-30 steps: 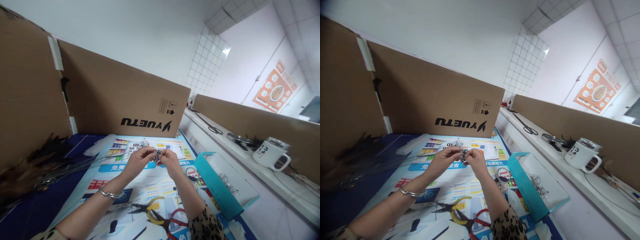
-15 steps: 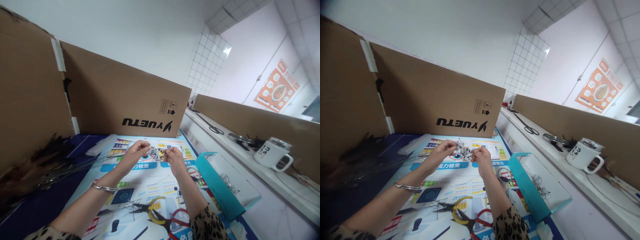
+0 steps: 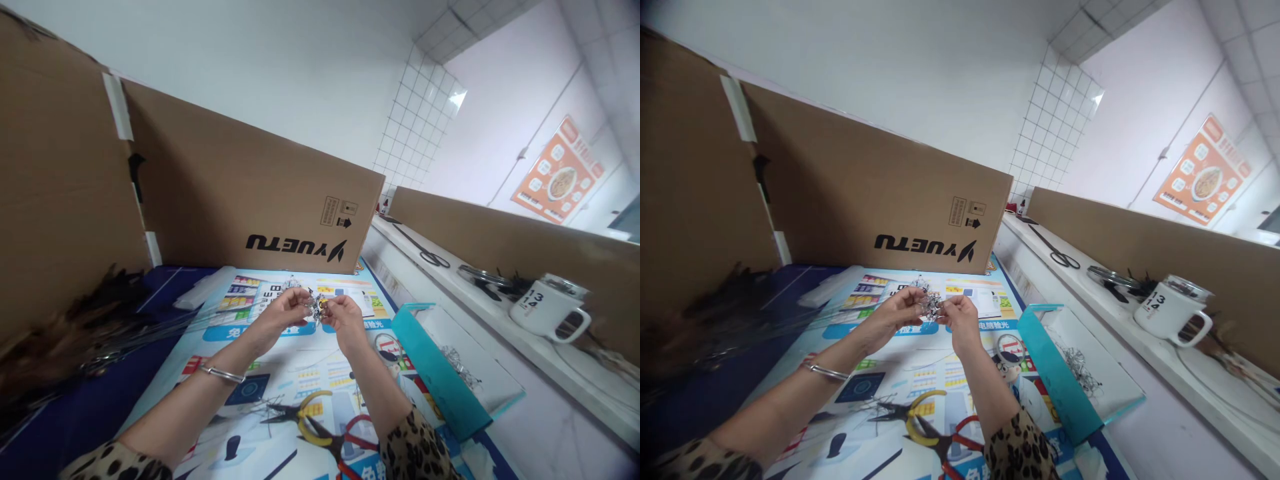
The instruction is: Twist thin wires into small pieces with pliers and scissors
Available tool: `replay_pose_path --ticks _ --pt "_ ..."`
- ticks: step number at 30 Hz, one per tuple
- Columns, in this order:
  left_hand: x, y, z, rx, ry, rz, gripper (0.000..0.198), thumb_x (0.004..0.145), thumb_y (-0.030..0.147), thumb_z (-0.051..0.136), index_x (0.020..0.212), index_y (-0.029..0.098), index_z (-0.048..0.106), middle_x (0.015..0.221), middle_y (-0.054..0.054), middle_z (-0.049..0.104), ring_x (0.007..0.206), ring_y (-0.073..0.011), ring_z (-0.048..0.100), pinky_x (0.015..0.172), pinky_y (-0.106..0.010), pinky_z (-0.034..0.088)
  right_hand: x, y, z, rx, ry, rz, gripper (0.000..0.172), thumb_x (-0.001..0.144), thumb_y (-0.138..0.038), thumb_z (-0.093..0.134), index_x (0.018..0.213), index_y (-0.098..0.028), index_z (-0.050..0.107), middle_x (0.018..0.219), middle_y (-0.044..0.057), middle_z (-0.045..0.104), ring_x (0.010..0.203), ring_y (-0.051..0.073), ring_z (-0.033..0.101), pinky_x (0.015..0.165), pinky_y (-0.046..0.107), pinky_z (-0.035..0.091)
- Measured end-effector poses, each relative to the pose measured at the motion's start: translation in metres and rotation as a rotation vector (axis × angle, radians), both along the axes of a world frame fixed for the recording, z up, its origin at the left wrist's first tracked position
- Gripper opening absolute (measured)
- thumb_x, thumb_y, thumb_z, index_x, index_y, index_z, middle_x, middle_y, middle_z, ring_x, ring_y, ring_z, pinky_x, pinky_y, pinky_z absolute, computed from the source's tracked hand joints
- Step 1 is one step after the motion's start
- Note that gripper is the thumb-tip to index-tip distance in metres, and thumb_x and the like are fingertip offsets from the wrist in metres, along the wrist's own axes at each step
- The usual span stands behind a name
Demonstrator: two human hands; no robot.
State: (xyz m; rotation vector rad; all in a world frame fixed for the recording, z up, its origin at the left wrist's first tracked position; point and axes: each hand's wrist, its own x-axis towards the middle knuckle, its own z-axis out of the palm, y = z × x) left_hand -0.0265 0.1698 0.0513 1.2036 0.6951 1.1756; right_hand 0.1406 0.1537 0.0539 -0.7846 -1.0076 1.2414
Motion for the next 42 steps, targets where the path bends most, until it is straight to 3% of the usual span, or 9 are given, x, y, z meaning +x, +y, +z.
replay_pose_path --ticks 4,9,15,25,33,37,42 --pt "-0.001 0.003 -0.002 0.015 0.0 0.007 0.035 0.066 0.035 0.069 0.095 0.022 0.055 0.094 -0.004 0.06 0.081 -0.0186 0.059 0.062 -0.03 0.049 -0.003 -0.002 -0.002 0.045 -0.021 -0.009 0.026 0.069 -0.025 0.07 0.087 -0.021 0.051 0.075 -0.002 0.062 0.062 0.013 0.061 0.055 0.026 0.051" --pt "-0.001 0.001 0.0 0.043 0.027 0.009 0.028 0.07 0.037 0.067 0.09 0.019 0.057 0.088 -0.004 0.062 0.079 -0.0179 0.059 0.065 -0.031 0.049 -0.003 -0.002 -0.003 0.075 -0.163 0.041 0.017 0.072 -0.027 0.066 0.085 -0.016 0.062 0.076 0.002 0.062 0.069 0.014 0.062 0.061 0.027 0.053" --pt "0.0 -0.009 0.007 0.117 0.092 0.012 0.025 0.071 0.032 0.066 0.092 0.018 0.06 0.09 -0.004 0.063 0.082 -0.0187 0.059 0.069 -0.032 0.048 -0.004 -0.006 0.002 0.086 -0.269 0.063 0.021 0.075 -0.034 0.062 0.086 -0.016 0.067 0.081 0.003 0.062 0.071 0.014 0.06 0.065 0.029 0.052" --pt "0.007 -0.01 0.0 0.321 0.25 0.073 0.008 0.073 0.024 0.061 0.077 0.017 0.061 0.088 -0.003 0.056 0.075 -0.0163 0.055 0.065 -0.029 0.048 -0.011 -0.004 -0.006 -0.004 -0.257 -0.019 0.008 0.065 -0.022 0.062 0.063 -0.015 0.059 0.055 -0.004 0.053 0.051 0.008 0.048 0.054 0.023 0.043" --pt "-0.007 -0.006 0.01 0.49 0.361 0.134 0.007 0.077 0.024 0.056 0.072 0.02 0.058 0.088 -0.004 0.057 0.09 -0.0199 0.051 0.083 -0.033 0.041 -0.003 0.005 -0.007 -0.004 -0.241 -0.021 0.007 0.064 -0.021 0.059 0.061 -0.016 0.056 0.053 -0.004 0.052 0.049 0.009 0.047 0.055 0.024 0.045" --pt "-0.011 -0.003 0.008 0.462 0.366 0.093 0.011 0.08 0.028 0.052 0.074 0.02 0.052 0.104 -0.006 0.058 0.1 -0.0223 0.051 0.083 -0.035 0.043 0.002 0.007 -0.004 -0.015 -0.212 -0.006 0.014 0.067 -0.027 0.062 0.065 -0.016 0.055 0.059 -0.001 0.057 0.053 0.01 0.051 0.058 0.027 0.049" --pt "-0.012 -0.005 0.009 0.254 0.246 -0.03 0.015 0.082 0.035 0.048 0.079 0.021 0.047 0.112 -0.006 0.058 0.096 -0.0215 0.056 0.075 -0.036 0.049 0.007 0.006 0.0 -0.036 -0.2 0.018 0.022 0.069 -0.034 0.064 0.072 -0.014 0.058 0.067 0.003 0.061 0.061 0.014 0.058 0.06 0.03 0.052"
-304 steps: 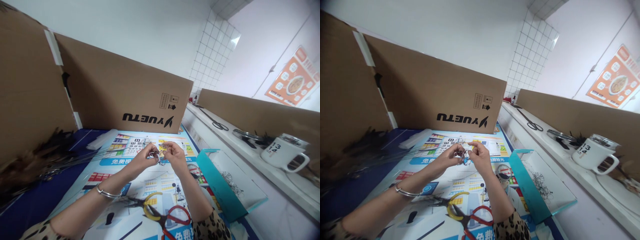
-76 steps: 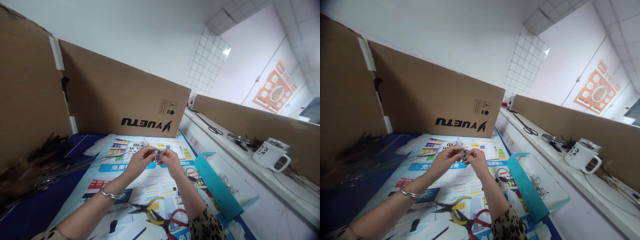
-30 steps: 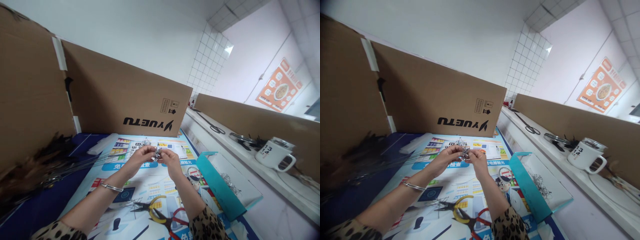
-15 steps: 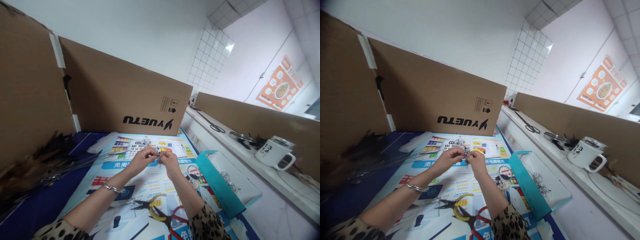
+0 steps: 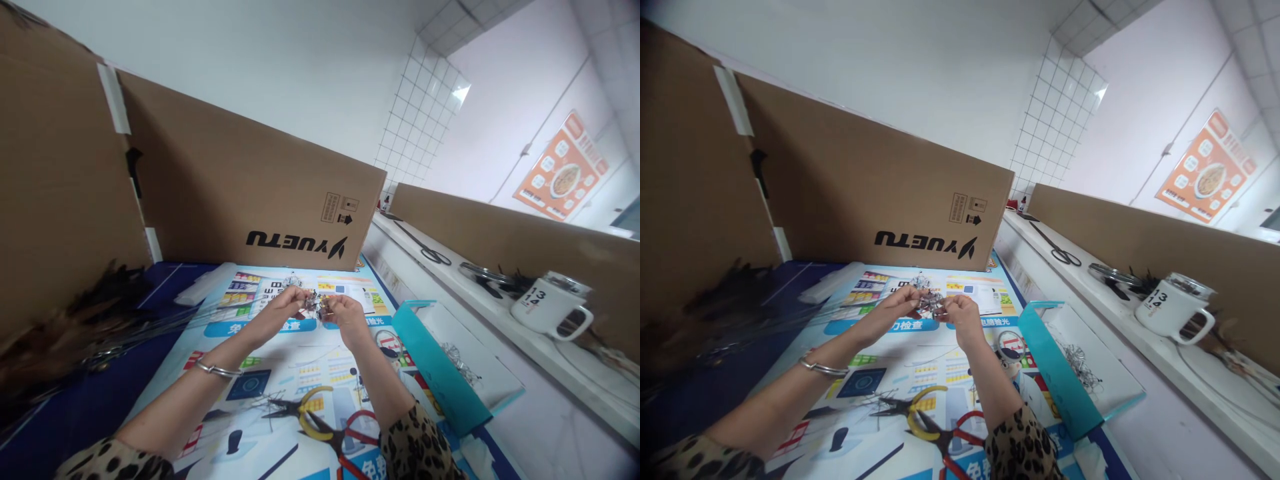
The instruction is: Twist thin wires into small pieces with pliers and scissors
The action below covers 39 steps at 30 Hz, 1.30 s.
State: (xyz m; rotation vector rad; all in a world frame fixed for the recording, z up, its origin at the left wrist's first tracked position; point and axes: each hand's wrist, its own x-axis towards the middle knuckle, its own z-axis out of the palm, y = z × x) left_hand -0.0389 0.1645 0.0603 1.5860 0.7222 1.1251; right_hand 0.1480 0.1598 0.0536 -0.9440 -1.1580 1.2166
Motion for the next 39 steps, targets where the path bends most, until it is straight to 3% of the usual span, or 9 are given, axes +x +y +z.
replay_pose_path --ticks 4,8,14,19,24,30,34,39 --pt "-0.003 0.0 0.005 -0.133 -0.171 0.024 0.017 0.081 0.035 0.051 0.078 0.02 0.045 0.105 -0.006 0.058 0.087 -0.0192 0.059 0.074 -0.037 0.05 0.005 -0.001 0.005 0.0 0.001 -0.026 0.022 0.069 -0.035 0.065 0.073 -0.014 0.059 0.066 0.002 0.059 0.062 0.013 0.057 0.059 0.03 0.052" --pt "-0.004 0.0 0.007 -0.131 -0.183 0.043 0.017 0.081 0.035 0.051 0.079 0.019 0.044 0.108 -0.007 0.056 0.087 -0.019 0.06 0.075 -0.037 0.049 0.005 -0.005 0.01 0.021 -0.042 -0.069 0.021 0.07 -0.035 0.065 0.075 -0.016 0.06 0.068 0.002 0.058 0.065 0.014 0.058 0.055 0.026 0.051" --pt "0.0 -0.002 0.007 0.013 -0.009 0.09 0.017 0.082 0.035 0.048 0.078 0.019 0.045 0.114 -0.007 0.054 0.09 -0.0192 0.058 0.074 -0.034 0.049 -0.001 -0.012 0.013 0.134 -0.269 -0.028 0.023 0.071 -0.034 0.064 0.088 -0.019 0.065 0.08 0.002 0.062 0.074 0.014 0.057 0.06 0.025 0.05" --pt "0.006 -0.004 0.004 0.175 0.083 0.159 0.009 0.081 0.025 0.046 0.075 0.019 0.048 0.111 -0.006 0.053 0.086 -0.0177 0.055 0.075 -0.034 0.046 -0.007 -0.01 0.008 0.158 -0.361 -0.004 0.02 0.069 -0.029 0.064 0.087 -0.019 0.066 0.086 0.001 0.063 0.074 0.013 0.057 0.061 0.024 0.048" --pt "0.013 -0.008 0.004 0.245 0.136 0.179 0.007 0.078 0.019 0.047 0.072 0.02 0.048 0.101 -0.005 0.056 0.098 -0.0218 0.051 0.082 -0.035 0.041 -0.011 -0.009 0.002 0.097 -0.338 -0.001 0.018 0.065 -0.026 0.065 0.08 -0.017 0.062 0.07 -0.001 0.062 0.063 0.012 0.056 0.056 0.023 0.044" --pt "0.018 -0.015 0.006 0.285 0.186 0.154 0.007 0.075 0.016 0.048 0.07 0.021 0.048 0.087 -0.002 0.057 0.084 -0.0194 0.051 0.074 -0.031 0.041 -0.012 -0.005 -0.008 0.129 -0.416 -0.079 0.007 0.06 -0.016 0.06 0.065 -0.018 0.055 0.056 -0.005 0.054 0.052 0.009 0.047 0.049 0.021 0.036" --pt "0.017 -0.013 0.006 0.283 0.184 0.134 0.008 0.075 0.016 0.049 0.069 0.021 0.047 0.089 -0.003 0.058 0.085 -0.0189 0.052 0.072 -0.029 0.041 -0.006 -0.001 -0.009 0.129 -0.43 -0.091 0.005 0.059 -0.014 0.057 0.059 -0.018 0.053 0.05 -0.007 0.049 0.048 0.008 0.041 0.046 0.02 0.032" --pt "0.011 -0.006 0.003 0.234 0.161 0.145 0.007 0.076 0.019 0.051 0.07 0.02 0.047 0.095 -0.004 0.059 0.083 -0.0185 0.054 0.07 -0.03 0.042 0.006 0.004 -0.005 0.107 -0.399 -0.071 0.003 0.059 -0.014 0.055 0.059 -0.018 0.056 0.05 -0.005 0.052 0.049 0.01 0.046 0.049 0.022 0.037"
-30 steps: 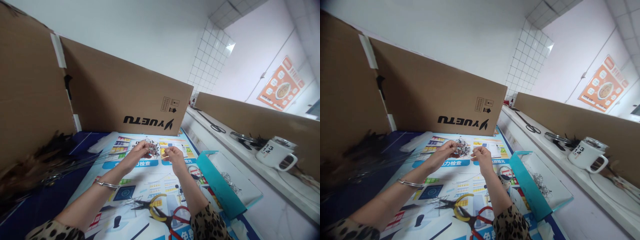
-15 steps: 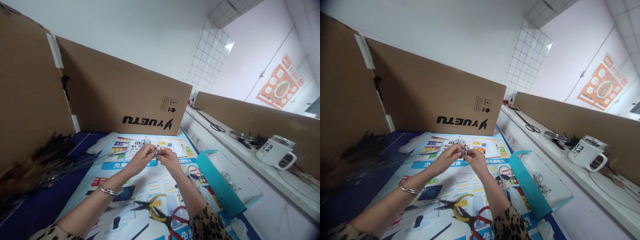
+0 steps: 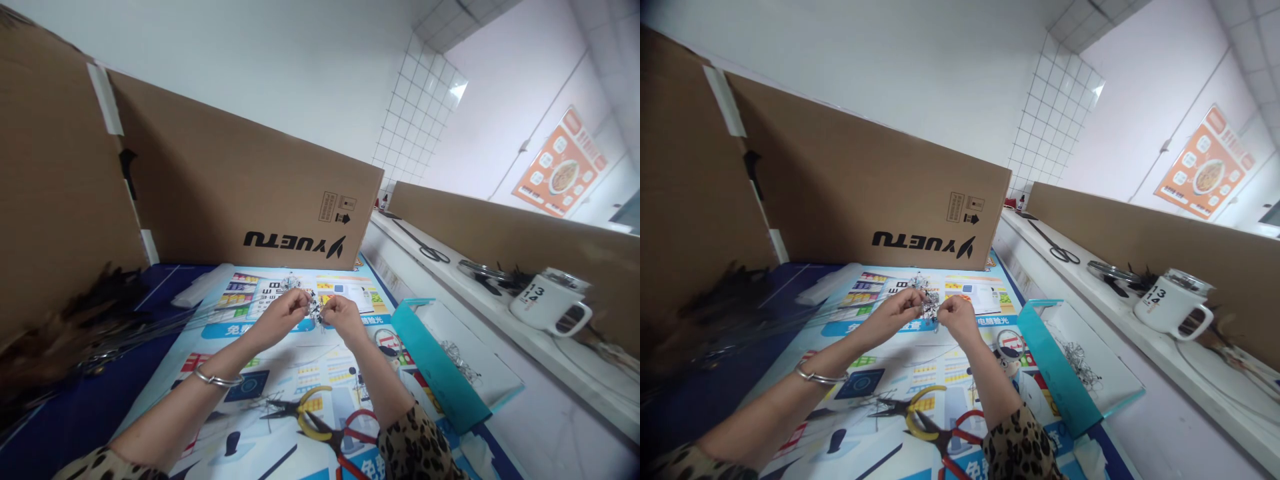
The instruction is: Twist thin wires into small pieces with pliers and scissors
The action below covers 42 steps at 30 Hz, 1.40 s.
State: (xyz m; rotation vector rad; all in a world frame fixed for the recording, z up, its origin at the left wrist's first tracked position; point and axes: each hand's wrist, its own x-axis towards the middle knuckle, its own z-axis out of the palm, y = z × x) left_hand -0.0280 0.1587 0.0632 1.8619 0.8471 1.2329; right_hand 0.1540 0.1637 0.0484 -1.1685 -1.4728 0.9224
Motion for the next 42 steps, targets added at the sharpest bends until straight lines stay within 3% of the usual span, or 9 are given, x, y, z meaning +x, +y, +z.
replay_pose_path --ticks 7,12,19,24,29,32,37,42 --pt "-0.013 0.011 -0.001 -0.051 -0.059 0.034 0.012 0.078 0.029 0.052 0.074 0.019 0.048 0.097 -0.005 0.058 0.075 -0.0159 0.055 0.064 -0.028 0.043 0.008 -0.004 0.011 -0.022 0.094 0.034 0.006 0.064 -0.02 0.06 0.068 -0.018 0.058 0.056 -0.003 0.058 0.052 0.011 0.053 0.053 0.024 0.044" --pt "-0.009 0.007 0.002 -0.018 -0.042 0.037 0.013 0.077 0.03 0.055 0.071 0.019 0.05 0.088 -0.003 0.06 0.072 -0.0158 0.053 0.064 -0.028 0.042 -0.006 -0.013 0.014 0.036 0.089 0.138 0.022 0.067 -0.03 0.065 0.086 -0.019 0.067 0.072 0.0 0.062 0.061 0.012 0.054 0.054 0.022 0.041" --pt "0.003 -0.003 0.002 0.045 0.019 0.031 0.008 0.074 0.023 0.055 0.068 0.02 0.052 0.082 -0.002 0.06 0.074 -0.0168 0.052 0.066 -0.027 0.04 -0.017 -0.011 -0.001 0.07 0.014 0.09 0.005 0.065 -0.022 0.062 0.065 -0.017 0.065 0.059 -0.003 0.055 0.055 0.01 0.046 0.053 0.022 0.035" --pt "0.001 0.0 -0.001 0.029 0.047 0.014 0.008 0.076 0.024 0.052 0.069 0.02 0.049 0.085 -0.002 0.061 0.073 -0.016 0.054 0.062 -0.026 0.04 -0.014 -0.01 -0.002 0.05 0.021 0.059 0.002 0.062 -0.018 0.061 0.062 -0.017 0.062 0.052 -0.005 0.05 0.048 0.008 0.038 0.047 0.02 0.027" --pt "-0.008 0.004 0.002 0.039 0.086 0.007 0.008 0.069 0.014 0.051 0.067 0.021 0.049 0.079 0.0 0.061 0.069 -0.016 0.052 0.06 -0.027 0.038 0.0 -0.006 0.006 0.018 0.056 0.09 0.003 0.06 -0.017 0.061 0.062 -0.017 0.063 0.058 -0.003 0.056 0.054 0.009 0.044 0.053 0.022 0.034" --pt "-0.01 0.003 0.004 0.038 0.088 -0.022 0.01 0.066 0.011 0.051 0.065 0.021 0.05 0.083 -0.001 0.061 0.078 -0.0178 0.054 0.067 -0.029 0.04 0.007 -0.003 0.006 -0.024 0.089 0.125 0.005 0.06 -0.019 0.064 0.063 -0.016 0.063 0.058 -0.002 0.057 0.054 0.01 0.046 0.054 0.022 0.036" --pt "-0.01 0.003 0.002 -0.053 0.037 -0.08 0.008 0.066 0.013 0.051 0.065 0.02 0.049 0.094 -0.004 0.063 0.09 -0.0202 0.058 0.076 -0.031 0.044 0.011 0.003 0.002 -0.089 0.132 0.203 0.011 0.058 -0.022 0.068 0.061 -0.015 0.061 0.057 -0.001 0.057 0.054 0.01 0.047 0.055 0.023 0.039" --pt "-0.008 0.008 -0.007 -0.197 -0.03 -0.091 0.002 0.069 0.018 0.053 0.07 0.019 0.051 0.091 -0.005 0.065 0.081 -0.0192 0.063 0.066 -0.03 0.049 0.012 0.003 0.004 -0.095 0.115 0.228 0.021 0.064 -0.03 0.07 0.077 -0.016 0.062 0.07 -0.001 0.058 0.063 0.011 0.052 0.055 0.022 0.043"
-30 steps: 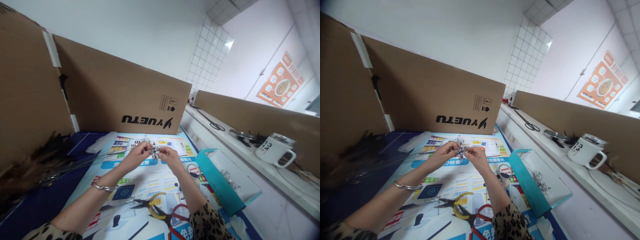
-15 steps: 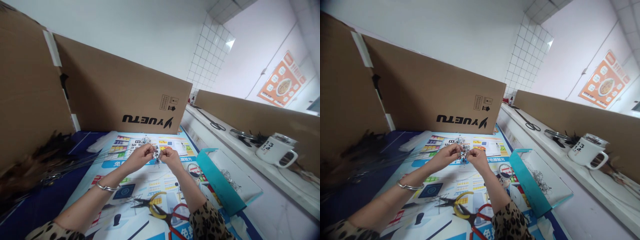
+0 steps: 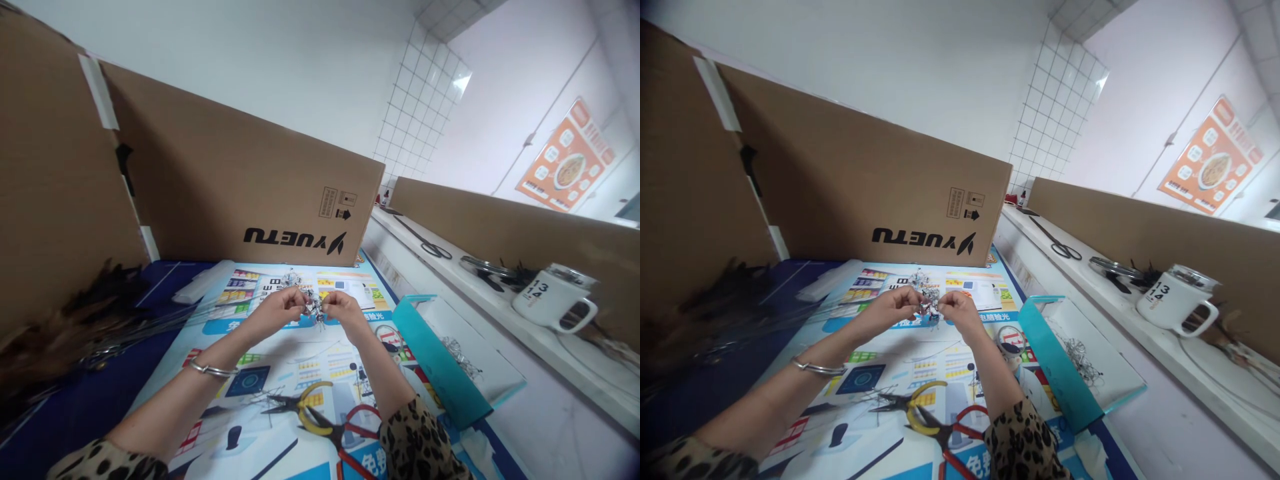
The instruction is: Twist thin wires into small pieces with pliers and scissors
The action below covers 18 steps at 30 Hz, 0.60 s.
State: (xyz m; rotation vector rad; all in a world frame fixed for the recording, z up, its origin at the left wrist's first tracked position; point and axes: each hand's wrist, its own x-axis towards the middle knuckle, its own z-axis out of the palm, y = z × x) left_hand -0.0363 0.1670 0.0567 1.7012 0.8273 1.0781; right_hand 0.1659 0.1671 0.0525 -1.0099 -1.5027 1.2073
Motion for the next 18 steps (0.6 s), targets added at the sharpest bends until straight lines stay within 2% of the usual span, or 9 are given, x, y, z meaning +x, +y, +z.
replay_pose_path --ticks 4,6,8,10,12,14,18 --pt "0.017 -0.001 -0.018 -0.086 -0.046 0.039 0.006 0.07 0.023 0.056 0.071 0.018 0.053 0.071 -0.001 0.064 0.068 -0.0171 0.062 0.061 -0.029 0.049 -0.011 -0.007 -0.006 -0.006 -0.05 0.105 0.047 0.071 -0.04 0.065 0.113 -0.024 0.052 0.098 0.003 0.058 0.078 0.014 0.059 0.057 0.022 0.047" --pt "0.029 -0.004 -0.029 -0.112 -0.062 0.055 0.005 0.068 0.023 0.057 0.068 0.018 0.055 0.062 0.002 0.06 0.06 -0.0149 0.059 0.059 -0.027 0.048 -0.017 -0.009 -0.014 0.023 -0.152 0.152 0.045 0.076 -0.041 0.061 0.117 -0.024 0.049 0.094 0.002 0.06 0.072 0.012 0.059 0.057 0.022 0.048" --pt "0.038 -0.007 -0.039 -0.138 -0.075 0.063 0.007 0.067 0.024 0.058 0.066 0.017 0.058 0.061 0.002 0.06 0.058 -0.0146 0.058 0.057 -0.027 0.047 -0.018 -0.008 -0.021 0.045 -0.266 0.149 0.038 0.081 -0.041 0.055 0.114 -0.022 0.05 0.085 0.001 0.06 0.066 0.011 0.059 0.055 0.022 0.047" --pt "0.041 -0.007 -0.045 -0.165 -0.091 0.074 0.012 0.067 0.027 0.06 0.072 0.017 0.062 0.067 0.0 0.063 0.063 -0.0163 0.06 0.057 -0.027 0.047 -0.01 -0.003 -0.024 0.051 -0.399 0.099 0.033 0.085 -0.039 0.048 0.113 -0.022 0.049 0.083 0.001 0.061 0.065 0.011 0.06 0.052 0.021 0.047" --pt "0.037 -0.002 -0.047 -0.19 -0.124 0.11 0.02 0.068 0.031 0.061 0.081 0.017 0.064 0.077 -0.003 0.065 0.07 -0.0182 0.062 0.058 -0.028 0.048 0.004 0.007 -0.021 0.069 -0.565 -0.005 0.031 0.088 -0.034 0.042 0.117 -0.023 0.045 0.091 0.002 0.062 0.07 0.012 0.062 0.053 0.021 0.047" --pt "0.029 0.006 -0.046 -0.209 -0.172 0.168 0.026 0.07 0.034 0.06 0.089 0.018 0.064 0.084 -0.004 0.066 0.075 -0.0188 0.062 0.06 -0.028 0.049 0.021 0.021 -0.014 0.11 -0.74 -0.14 0.032 0.09 -0.028 0.037 0.121 -0.024 0.041 0.1 0.003 0.062 0.079 0.013 0.063 0.06 0.022 0.049" --pt "0.014 0.019 -0.044 -0.229 -0.269 0.261 0.026 0.071 0.037 0.059 0.09 0.019 0.062 0.082 -0.003 0.064 0.078 -0.0181 0.061 0.061 -0.027 0.048 0.043 0.06 -0.002 0.092 -0.939 -0.258 0.031 0.089 -0.023 0.037 0.119 -0.022 0.046 0.103 0.007 0.063 0.094 0.02 0.06 0.075 0.03 0.046"
